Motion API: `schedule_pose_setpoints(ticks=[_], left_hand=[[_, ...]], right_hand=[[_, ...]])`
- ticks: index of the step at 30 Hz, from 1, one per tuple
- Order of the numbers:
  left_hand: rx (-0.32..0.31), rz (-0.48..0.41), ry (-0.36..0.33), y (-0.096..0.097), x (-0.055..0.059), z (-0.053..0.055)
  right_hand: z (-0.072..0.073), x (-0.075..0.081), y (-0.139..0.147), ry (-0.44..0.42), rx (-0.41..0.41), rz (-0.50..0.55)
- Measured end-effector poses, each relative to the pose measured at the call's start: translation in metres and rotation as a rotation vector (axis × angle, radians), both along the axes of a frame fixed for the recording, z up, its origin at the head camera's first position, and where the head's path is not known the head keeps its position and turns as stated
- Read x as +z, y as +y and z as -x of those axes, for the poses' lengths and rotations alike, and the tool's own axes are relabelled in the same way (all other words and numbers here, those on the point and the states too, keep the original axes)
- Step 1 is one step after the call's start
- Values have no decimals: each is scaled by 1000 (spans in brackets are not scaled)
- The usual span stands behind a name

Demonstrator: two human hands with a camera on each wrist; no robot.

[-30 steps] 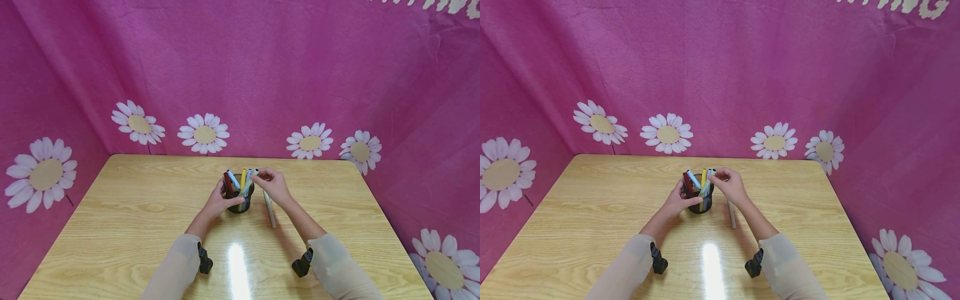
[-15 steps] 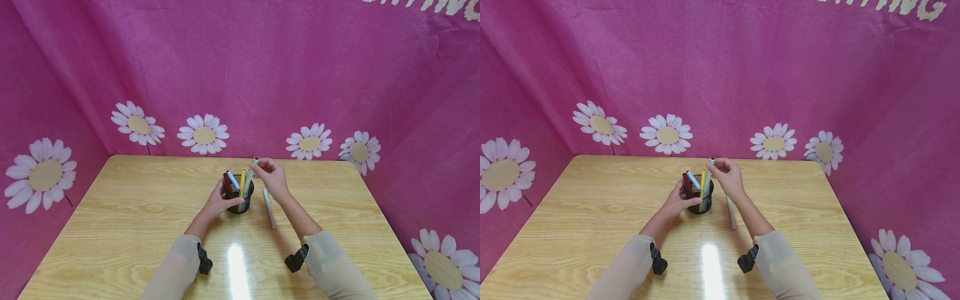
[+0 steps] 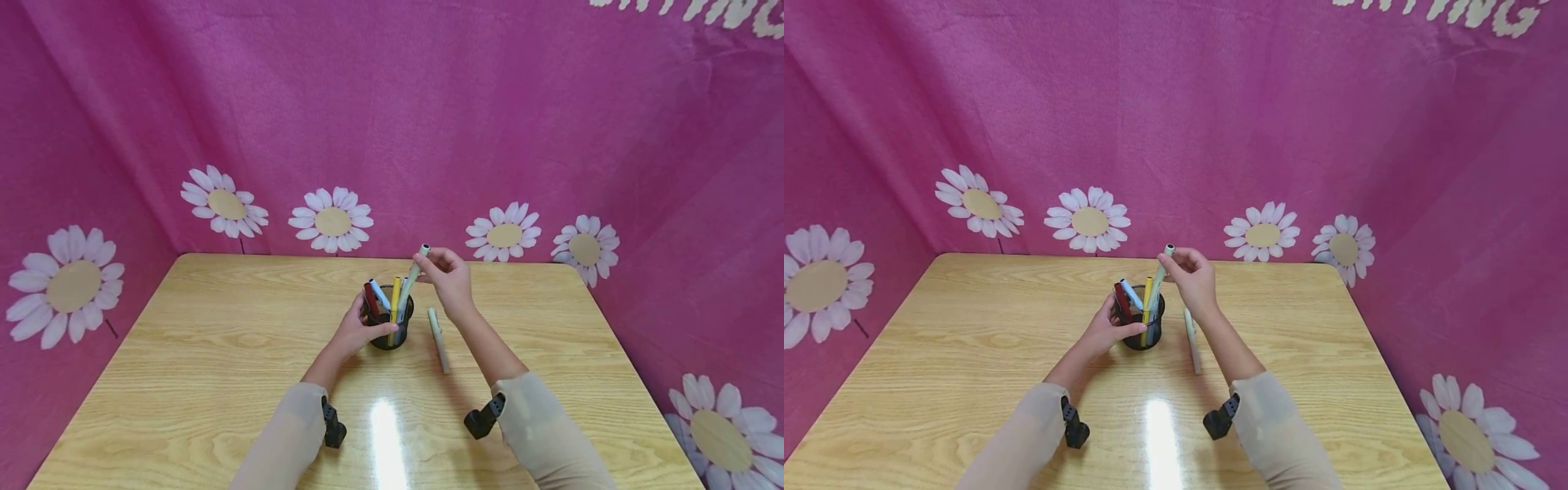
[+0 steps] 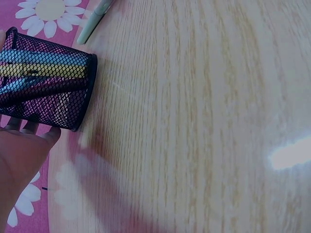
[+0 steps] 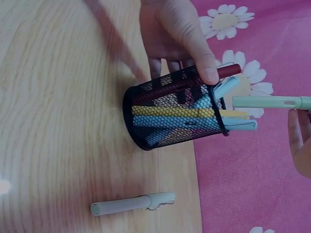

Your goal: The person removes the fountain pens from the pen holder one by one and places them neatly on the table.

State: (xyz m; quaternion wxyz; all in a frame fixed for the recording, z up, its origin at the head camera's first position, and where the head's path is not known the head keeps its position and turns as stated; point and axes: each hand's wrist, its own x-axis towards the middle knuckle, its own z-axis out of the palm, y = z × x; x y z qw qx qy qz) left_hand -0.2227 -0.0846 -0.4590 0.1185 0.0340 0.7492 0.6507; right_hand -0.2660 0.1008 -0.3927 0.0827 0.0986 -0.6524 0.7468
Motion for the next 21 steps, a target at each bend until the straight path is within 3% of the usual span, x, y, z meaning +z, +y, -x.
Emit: schedule_pose_setpoints(ticks=[9, 18, 21], left_hand=[[0, 5, -6, 0, -3, 2], [46, -8, 46, 2, -32, 15], [36, -10, 42, 2, -25, 11]], right_hand=[[2, 6, 3, 19, -30, 18], [1, 6, 8, 37, -43, -62], [0, 7, 9, 33, -52, -74]])
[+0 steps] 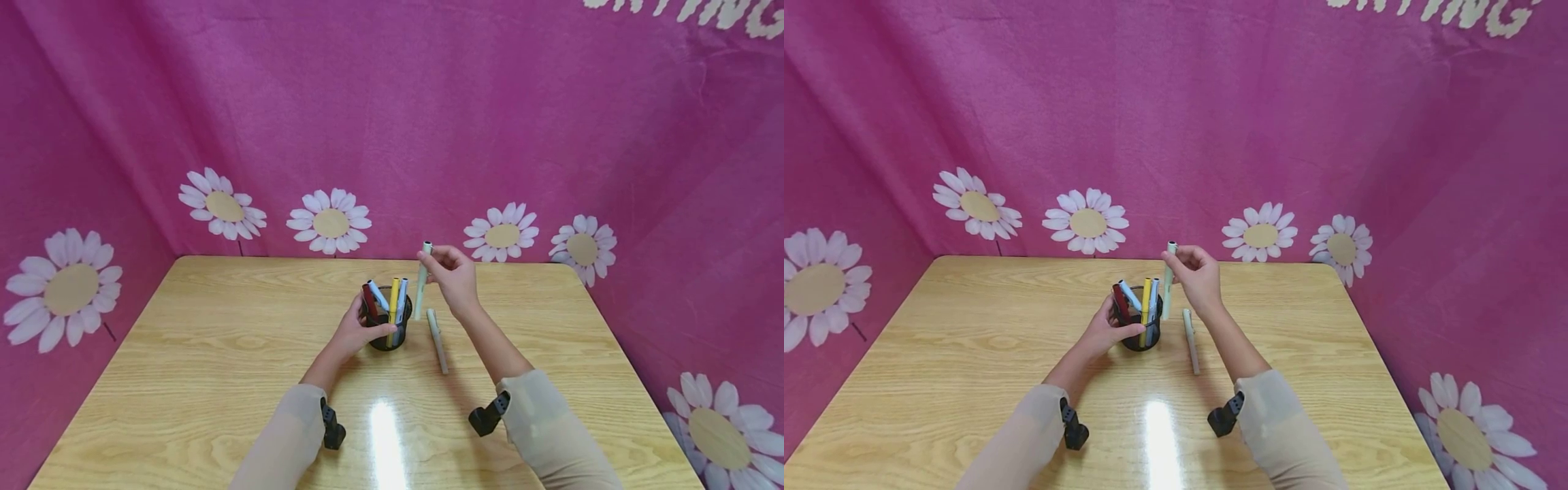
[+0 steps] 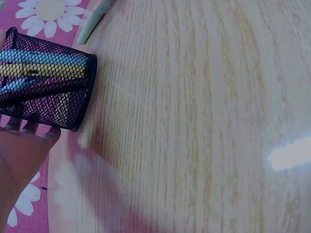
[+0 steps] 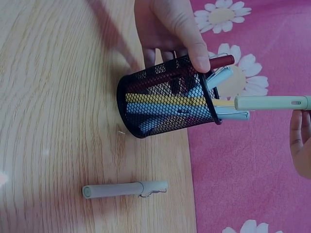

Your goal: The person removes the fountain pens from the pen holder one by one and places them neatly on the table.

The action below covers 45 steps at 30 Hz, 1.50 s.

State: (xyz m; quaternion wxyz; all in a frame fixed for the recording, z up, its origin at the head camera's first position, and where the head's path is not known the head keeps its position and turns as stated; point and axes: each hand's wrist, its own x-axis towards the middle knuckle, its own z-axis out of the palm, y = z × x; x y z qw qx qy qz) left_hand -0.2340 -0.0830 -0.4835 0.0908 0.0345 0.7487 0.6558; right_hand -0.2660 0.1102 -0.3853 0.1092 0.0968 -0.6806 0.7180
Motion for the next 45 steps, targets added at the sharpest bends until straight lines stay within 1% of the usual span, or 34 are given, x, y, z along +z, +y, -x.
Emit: schedule_pose_setpoints(ticks=[5, 9, 14, 21, 28, 30, 34, 38, 45], left_hand=[[-36, 6, -38, -2, 24, -12], [-37, 17, -35, -1, 27, -14], [-37, 13, -37, -1, 27, -13], [-36, -2, -36, -1, 22, -10], [-8, -10, -34, 0, -4, 3], [0, -4, -24, 1, -8, 4], [11, 5, -12, 1, -10, 4], [17, 12, -9, 1, -10, 4], [5, 5, -14, 1, -9, 4]], right_hand=[[0, 0, 3, -3, -2, -8], [0, -1, 6, -4, -11, -9], [1, -3, 10, -21, -22, -23], [2, -5, 15, -41, -37, -42], [2, -7, 19, -73, -57, -67], [2, -8, 21, -75, -57, -79], [2, -12, 24, -80, -60, -94], [3, -15, 27, -86, -65, -105], [3, -19, 32, -92, -82, -133]])
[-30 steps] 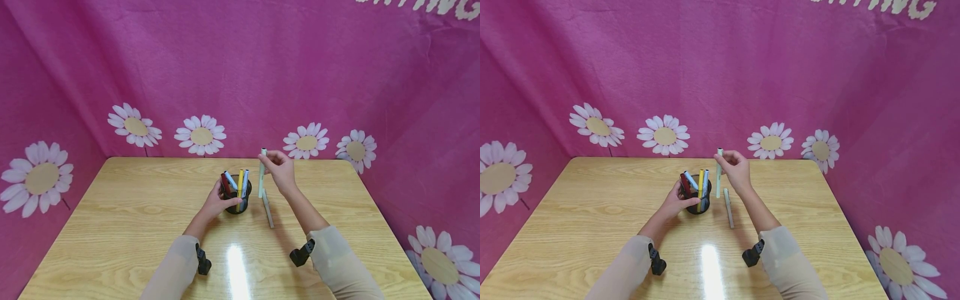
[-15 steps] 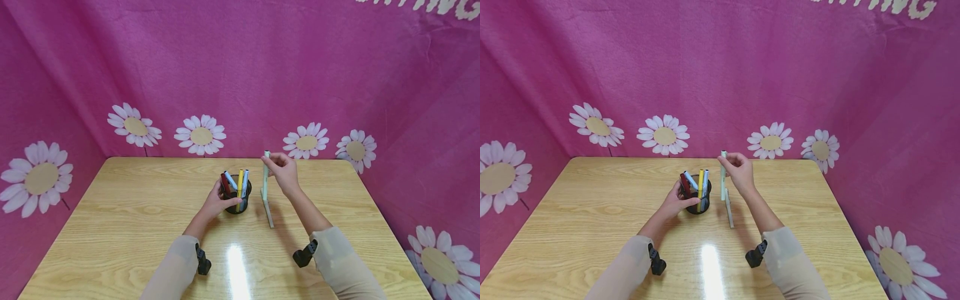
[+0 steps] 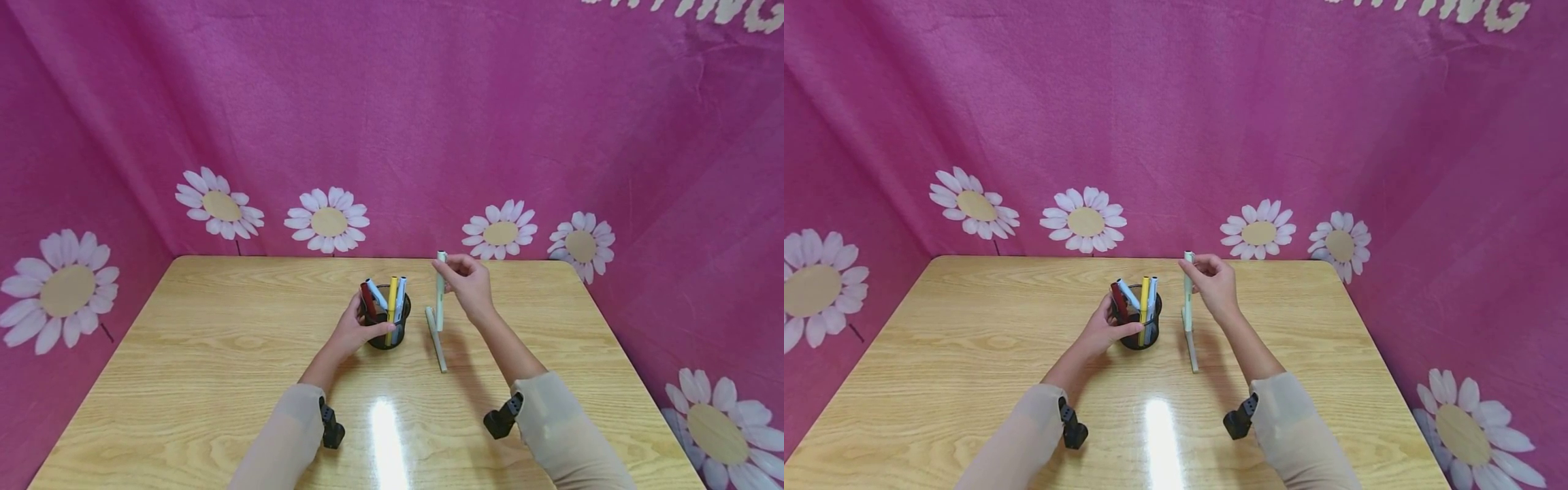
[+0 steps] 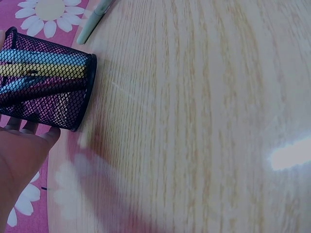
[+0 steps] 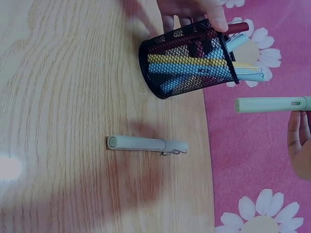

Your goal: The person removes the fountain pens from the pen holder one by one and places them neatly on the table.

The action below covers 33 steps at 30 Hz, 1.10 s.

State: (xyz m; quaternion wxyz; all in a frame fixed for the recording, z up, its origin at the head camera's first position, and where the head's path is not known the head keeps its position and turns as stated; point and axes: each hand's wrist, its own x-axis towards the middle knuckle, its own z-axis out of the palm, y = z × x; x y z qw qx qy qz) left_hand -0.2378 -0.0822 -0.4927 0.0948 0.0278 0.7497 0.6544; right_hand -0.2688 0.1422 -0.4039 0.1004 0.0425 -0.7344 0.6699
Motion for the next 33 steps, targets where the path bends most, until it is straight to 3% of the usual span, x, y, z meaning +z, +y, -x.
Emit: schedule_pose_setpoints(ticks=[24, 33], left_hand=[[10, 11, 26, 1, 1, -1], [13, 9, 14, 1, 2, -2]], right_hand=[[-2, -17, 15, -115, -25, 26], [-2, -26, 21, -114, -45, 18]])
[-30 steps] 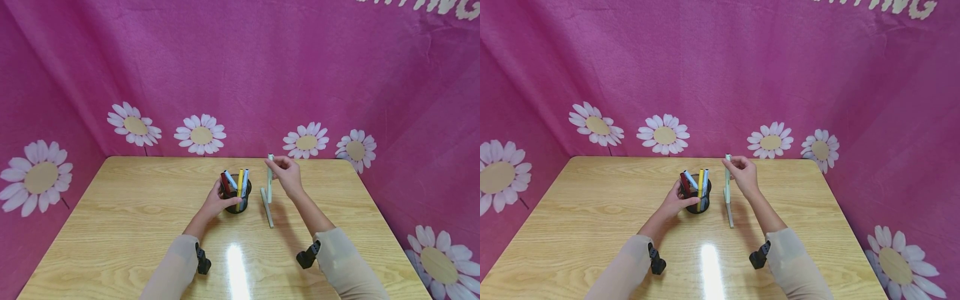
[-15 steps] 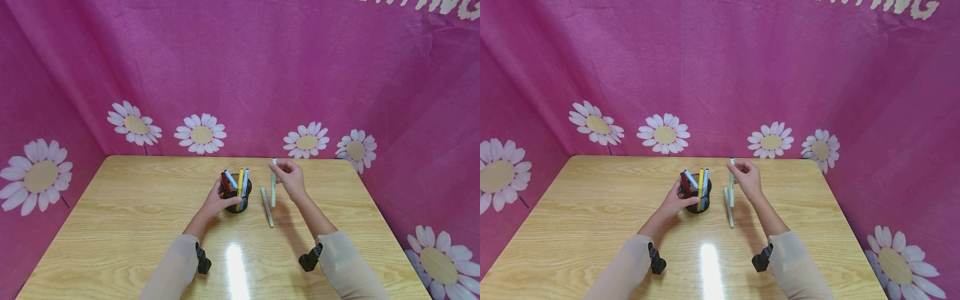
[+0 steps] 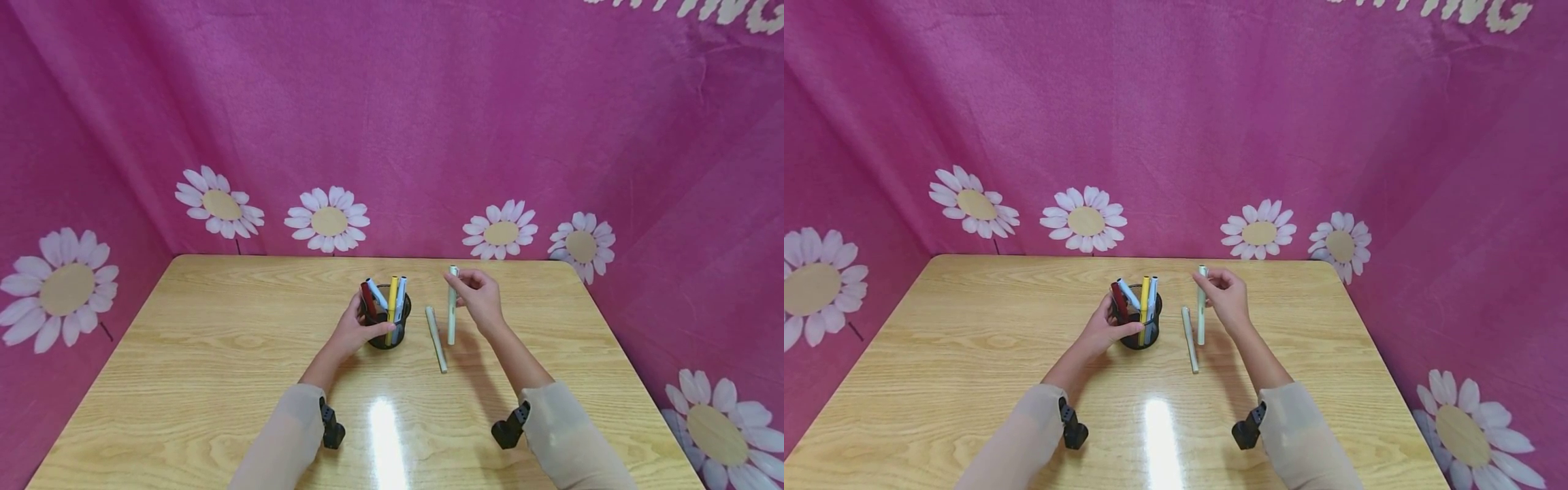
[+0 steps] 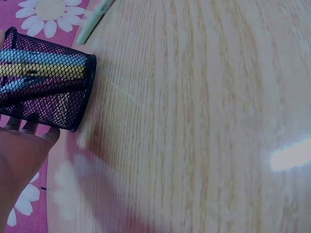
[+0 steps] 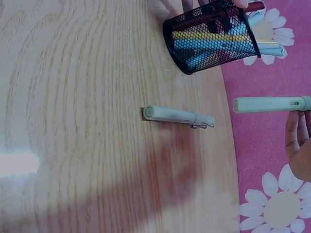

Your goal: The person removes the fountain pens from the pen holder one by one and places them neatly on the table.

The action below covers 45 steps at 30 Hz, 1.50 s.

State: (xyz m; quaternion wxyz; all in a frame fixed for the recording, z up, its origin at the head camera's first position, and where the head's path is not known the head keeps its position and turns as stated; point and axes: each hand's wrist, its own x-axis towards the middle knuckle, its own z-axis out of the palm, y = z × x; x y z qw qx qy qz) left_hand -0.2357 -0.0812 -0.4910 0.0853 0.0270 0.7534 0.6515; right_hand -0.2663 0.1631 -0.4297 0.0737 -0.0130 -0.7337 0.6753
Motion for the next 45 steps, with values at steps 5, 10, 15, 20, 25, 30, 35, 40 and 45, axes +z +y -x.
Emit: schedule_pose_setpoints(ticks=[5, 10, 15, 20, 25, 30, 35, 40, 45], left_hand=[[-9, -4, 3, -1, 0, 0], [-19, -20, 6, -1, -1, 1], [-13, -18, 5, 0, 0, 1], [-5, -20, 1, 0, 0, 0], [-2, -15, 3, 0, 0, -1], [-3, -8, -4, 0, -1, 0], [-5, -9, -8, 0, 0, 0], [-3, -12, -10, 0, 2, -1], [-6, -18, -3, 0, 2, -2]], right_hand=[[-1, -3, 2, -19, -11, -3], [-1, -7, 5, -42, -16, -13], [-1, -11, 9, -55, -14, -13], [-2, -14, 11, -64, -15, -22], [-2, -20, 14, -78, -23, -50], [-2, -25, 16, -96, -23, -73], [-2, -28, 18, -116, -25, -95], [-2, -31, 20, -136, -31, -121], [-4, -33, 22, -182, -28, -146]])
